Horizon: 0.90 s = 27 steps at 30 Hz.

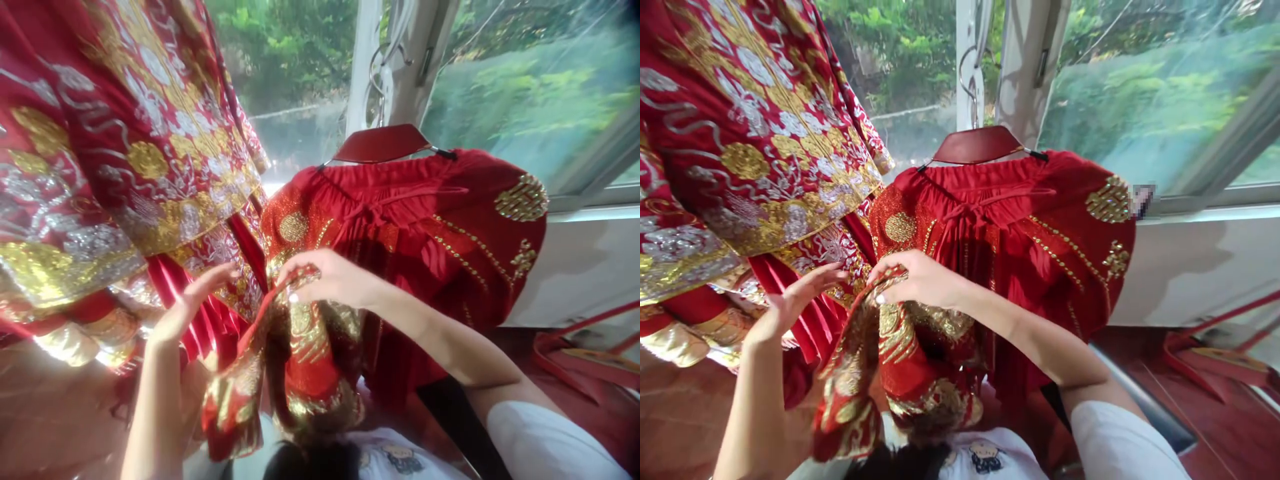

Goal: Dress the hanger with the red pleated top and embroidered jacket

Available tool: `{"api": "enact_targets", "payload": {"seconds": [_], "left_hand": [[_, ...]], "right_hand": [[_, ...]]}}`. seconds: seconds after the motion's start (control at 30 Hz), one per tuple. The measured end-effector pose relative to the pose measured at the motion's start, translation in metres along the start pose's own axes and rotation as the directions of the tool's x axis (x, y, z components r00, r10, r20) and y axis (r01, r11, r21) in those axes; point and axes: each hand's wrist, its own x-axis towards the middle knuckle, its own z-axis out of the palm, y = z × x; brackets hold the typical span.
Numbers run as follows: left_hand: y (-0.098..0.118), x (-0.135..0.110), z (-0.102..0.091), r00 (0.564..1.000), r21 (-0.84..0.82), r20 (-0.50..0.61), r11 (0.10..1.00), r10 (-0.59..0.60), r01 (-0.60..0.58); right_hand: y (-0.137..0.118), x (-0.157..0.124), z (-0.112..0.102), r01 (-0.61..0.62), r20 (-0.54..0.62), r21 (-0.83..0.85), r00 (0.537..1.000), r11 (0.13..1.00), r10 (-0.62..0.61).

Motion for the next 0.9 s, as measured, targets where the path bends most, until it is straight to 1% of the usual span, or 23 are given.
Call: {"api": "enact_targets", "payload": {"seconds": [0.03,0.07,0.1,0.13,0.17,0.2,0.23,0.27,0.33,0.4,0.43,0.47,0.5,0.53,0.57,0.6,0.63,0.67,0.7,0.77,0.83,0.9], "left_hand": [[0.0,0.001,0.008,0.993,0.023,0.117,0.999,-0.027,0.024],[-0.002,0.001,0.019,0.979,0.053,0.194,0.997,-0.068,0.059],[-0.006,-0.001,0.031,0.965,0.085,0.232,0.991,-0.124,0.107],[-0.012,-0.003,0.042,0.954,0.077,0.24,0.983,-0.181,0.167],[-0.019,-0.005,0.049,0.948,0.041,0.224,0.974,-0.225,0.221],[-0.026,-0.006,0.052,0.949,-0.011,0.193,0.967,-0.248,0.255],[-0.034,-0.005,0.05,0.956,-0.068,0.15,0.962,-0.253,0.265],[-0.039,-0.001,0.043,0.964,-0.114,0.112,0.961,-0.24,0.252],[-0.045,0.016,0.021,0.981,-0.169,0.056,0.967,-0.185,0.192],[-0.04,0.042,-0.002,0.994,-0.233,-0.002,0.967,-0.11,0.107],[-0.035,0.056,-0.01,0.998,-0.291,-0.047,0.956,-0.051,0.035],[-0.029,0.071,-0.016,0.995,-0.354,-0.102,0.934,0.014,-0.05],[-0.022,0.085,-0.018,0.983,-0.407,-0.165,0.903,0.077,-0.138],[-0.016,0.1,-0.019,0.966,-0.44,-0.224,0.871,0.127,-0.217],[-0.012,0.114,-0.017,0.95,-0.452,-0.267,0.849,0.164,-0.273],[-0.008,0.128,-0.015,0.94,-0.44,-0.287,0.846,0.184,-0.3],[-0.006,0.142,-0.014,0.935,-0.411,-0.295,0.858,0.195,-0.309],[-0.006,0.158,-0.014,0.935,-0.37,-0.293,0.877,0.202,-0.306],[-0.005,0.174,-0.015,0.94,-0.324,-0.271,0.899,0.209,-0.293],[-0.003,0.211,-0.02,0.947,-0.203,-0.224,0.939,0.232,-0.278],[0.007,0.25,-0.023,0.942,-0.109,-0.176,0.946,0.286,-0.307],[0.025,0.287,-0.015,0.927,-0.073,-0.139,0.93,0.349,-0.361]], "right_hand": [[-0.002,0.006,0.004,0.019,0.005,-0.027,1.0,0.999,-0.019],[-0.004,0.011,0.009,0.031,-0.007,-0.058,0.999,0.998,-0.031],[-0.004,0.016,0.013,0.029,-0.044,-0.089,0.998,0.996,-0.033],[-0.005,0.021,0.016,0.012,-0.1,-0.119,0.995,0.993,-0.024],[-0.005,0.024,0.018,-0.011,-0.147,-0.15,0.989,0.989,-0.011],[-0.005,0.027,0.018,-0.026,-0.172,-0.192,0.985,0.981,-0.008],[-0.007,0.029,0.018,-0.026,-0.172,-0.254,0.985,0.967,-0.019],[-0.009,0.03,0.016,-0.011,-0.161,-0.339,0.986,0.941,-0.046],[-0.017,0.033,0.01,0.011,-0.142,-0.546,0.984,0.838,-0.105],[-0.029,0.038,0.002,-0.04,-0.181,-0.713,0.975,0.7,-0.128],[-0.034,0.042,-0.003,-0.07,-0.219,-0.765,0.963,0.641,-0.156],[-0.039,0.047,-0.008,-0.084,-0.253,-0.802,0.944,0.591,-0.209],[-0.043,0.053,-0.015,-0.083,-0.281,-0.832,0.916,0.549,-0.288],[-0.045,0.06,-0.023,-0.073,-0.302,-0.857,0.873,0.51,-0.382],[-0.044,0.067,-0.031,-0.067,-0.317,-0.879,0.821,0.471,-0.476],[-0.042,0.073,-0.04,-0.072,-0.329,-0.897,0.767,0.435,-0.55],[-0.038,0.078,-0.049,-0.089,-0.342,-0.908,0.724,0.41,-0.599],[-0.034,0.082,-0.057,-0.112,-0.356,-0.912,0.698,0.396,-0.622],[-0.029,0.085,-0.064,-0.134,-0.37,-0.91,0.688,0.392,-0.624],[-0.023,0.087,-0.073,-0.17,-0.399,-0.899,0.697,0.404,-0.596],[-0.023,0.086,-0.077,-0.196,-0.436,-0.877,0.706,0.438,-0.558],[-0.027,0.082,-0.078,-0.212,-0.474,-0.852,0.703,0.479,-0.531]]}}
